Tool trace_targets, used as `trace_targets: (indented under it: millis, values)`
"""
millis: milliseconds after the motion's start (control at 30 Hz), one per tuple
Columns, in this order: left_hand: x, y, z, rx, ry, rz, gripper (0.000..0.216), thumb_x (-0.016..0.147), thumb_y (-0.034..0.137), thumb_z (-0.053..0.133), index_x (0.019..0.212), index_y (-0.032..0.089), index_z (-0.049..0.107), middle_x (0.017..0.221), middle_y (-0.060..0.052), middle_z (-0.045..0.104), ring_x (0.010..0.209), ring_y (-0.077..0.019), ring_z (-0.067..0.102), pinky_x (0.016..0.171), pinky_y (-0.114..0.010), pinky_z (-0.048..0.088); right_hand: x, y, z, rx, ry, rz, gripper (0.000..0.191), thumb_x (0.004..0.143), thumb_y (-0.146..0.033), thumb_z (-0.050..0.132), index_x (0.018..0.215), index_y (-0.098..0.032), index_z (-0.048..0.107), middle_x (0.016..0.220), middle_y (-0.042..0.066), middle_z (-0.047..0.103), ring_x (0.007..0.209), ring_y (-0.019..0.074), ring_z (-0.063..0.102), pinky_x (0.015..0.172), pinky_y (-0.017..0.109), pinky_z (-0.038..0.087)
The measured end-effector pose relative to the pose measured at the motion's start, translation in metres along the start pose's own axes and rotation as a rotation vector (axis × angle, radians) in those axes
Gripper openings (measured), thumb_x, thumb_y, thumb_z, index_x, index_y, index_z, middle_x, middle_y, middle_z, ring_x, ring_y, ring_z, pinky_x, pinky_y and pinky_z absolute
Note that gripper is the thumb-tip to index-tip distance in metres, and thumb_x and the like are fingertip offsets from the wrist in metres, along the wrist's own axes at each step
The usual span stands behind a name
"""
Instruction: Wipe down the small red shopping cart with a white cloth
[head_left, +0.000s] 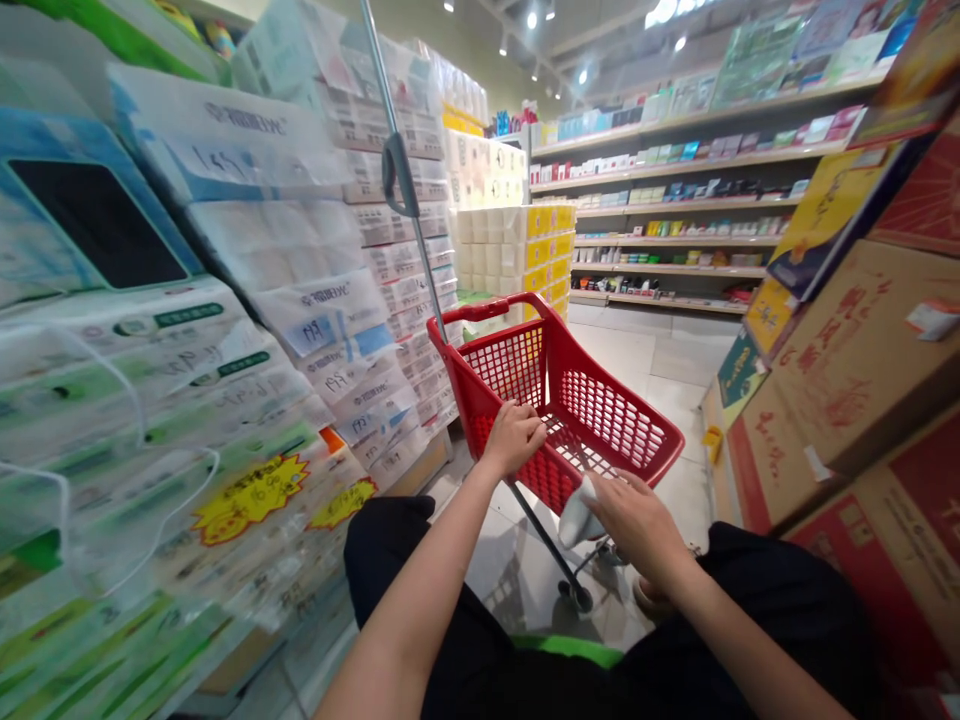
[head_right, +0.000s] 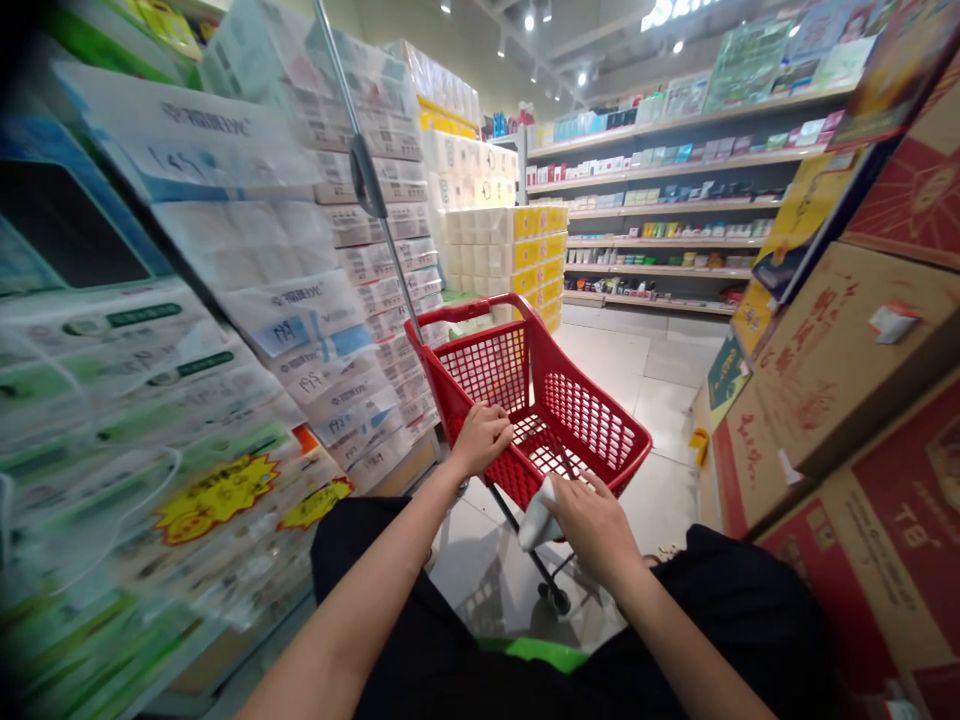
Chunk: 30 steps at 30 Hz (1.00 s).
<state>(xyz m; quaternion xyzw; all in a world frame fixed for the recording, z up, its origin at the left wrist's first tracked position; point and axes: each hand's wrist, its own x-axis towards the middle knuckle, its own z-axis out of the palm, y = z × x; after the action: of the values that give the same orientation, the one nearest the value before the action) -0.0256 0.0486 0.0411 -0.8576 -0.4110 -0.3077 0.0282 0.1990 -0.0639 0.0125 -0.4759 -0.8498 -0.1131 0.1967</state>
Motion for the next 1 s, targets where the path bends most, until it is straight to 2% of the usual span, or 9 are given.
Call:
trace_targets:
  millis: [167,300,400,567,667,733,833,900,1000]
  values:
    - [0.002,0.0,0.003,-0.053,-0.026,0.037,0.036,0.097,0.026,0.038,0.073,0.021,0.064,0.088,-0.001,0.061,0.091,-0.0154,0.052,0.103,-0.038,0.031,-0.016,0.028,-0.002,0.127,0.031,-0.18,0.037,0.097,-0.026,0.042,0.133,-0.019,0.048,0.118,0.007,0.066,0.111,0.0179,0.059,0.108,0.04,0.037]
    - [0.003,-0.004,0.006,-0.076,-0.029,0.053,0.037,0.098,0.027,0.036,0.072,0.021,0.063,0.086,0.0,0.061,0.09,-0.0151,0.051,0.102,-0.037,0.031,-0.023,0.055,-0.009,0.233,0.005,-0.242,0.031,0.097,-0.028,0.043,0.126,-0.024,0.055,0.12,0.004,0.065,0.116,0.0171,0.057,0.111,0.041,0.035]
    - [0.004,-0.008,0.008,-0.069,-0.021,0.058,0.037,0.097,0.027,0.037,0.07,0.02,0.061,0.084,0.0,0.06,0.088,-0.0145,0.051,0.102,-0.036,0.031,-0.029,0.085,-0.007,0.239,0.053,-0.195,0.03,0.097,-0.031,0.042,0.121,-0.026,0.058,0.121,0.004,0.065,0.119,0.0175,0.055,0.112,0.042,0.032]
    - [0.005,-0.012,0.009,-0.041,-0.011,0.054,0.036,0.097,0.026,0.036,0.069,0.02,0.058,0.082,0.0,0.058,0.086,-0.0144,0.051,0.101,-0.037,0.031,-0.037,0.143,-0.001,0.147,0.142,-0.056,0.037,0.097,-0.037,0.036,0.127,-0.026,0.055,0.132,0.004,0.06,0.132,0.0196,0.045,0.115,0.044,0.024]
    - [0.005,-0.01,0.009,-0.013,-0.013,0.042,0.038,0.098,0.026,0.035,0.068,0.02,0.057,0.08,0.0,0.057,0.086,-0.015,0.051,0.102,-0.038,0.032,-0.038,0.158,0.004,0.155,0.139,0.004,0.038,0.098,-0.037,0.033,0.126,-0.026,0.055,0.136,0.004,0.057,0.135,0.02,0.041,0.115,0.044,0.024]
    - [0.005,-0.008,0.01,0.024,0.007,0.015,0.038,0.098,0.026,0.034,0.068,0.02,0.057,0.08,-0.001,0.056,0.085,-0.0157,0.051,0.104,-0.039,0.032,-0.037,0.148,0.007,0.175,0.172,0.08,0.038,0.098,-0.037,0.032,0.125,-0.025,0.055,0.135,0.004,0.057,0.135,0.0204,0.041,0.114,0.045,0.026]
    - [0.004,-0.005,0.011,0.082,0.035,-0.033,0.036,0.097,0.024,0.035,0.07,0.021,0.059,0.081,-0.002,0.055,0.086,-0.0173,0.051,0.106,-0.041,0.032,-0.034,0.104,0.01,0.179,0.239,0.168,0.037,0.097,-0.035,0.033,0.124,-0.023,0.056,0.129,0.005,0.06,0.131,0.0209,0.045,0.113,0.046,0.027]
    - [0.003,-0.004,0.01,0.105,0.04,-0.048,0.034,0.096,0.024,0.036,0.073,0.021,0.06,0.084,-0.003,0.056,0.09,-0.0181,0.051,0.109,-0.043,0.03,-0.033,0.063,0.009,0.184,0.223,0.121,0.035,0.097,-0.033,0.035,0.123,-0.024,0.057,0.126,0.005,0.062,0.128,0.0209,0.047,0.114,0.047,0.026]
    - [0.0,-0.005,0.006,0.102,0.039,-0.056,0.033,0.096,0.024,0.037,0.074,0.021,0.062,0.089,-0.002,0.058,0.094,-0.0179,0.052,0.113,-0.044,0.026,-0.029,0.01,0.004,0.205,0.122,0.027,0.037,0.096,-0.035,0.042,0.129,-0.024,0.054,0.127,0.006,0.061,0.126,0.0211,0.049,0.114,0.046,0.027]
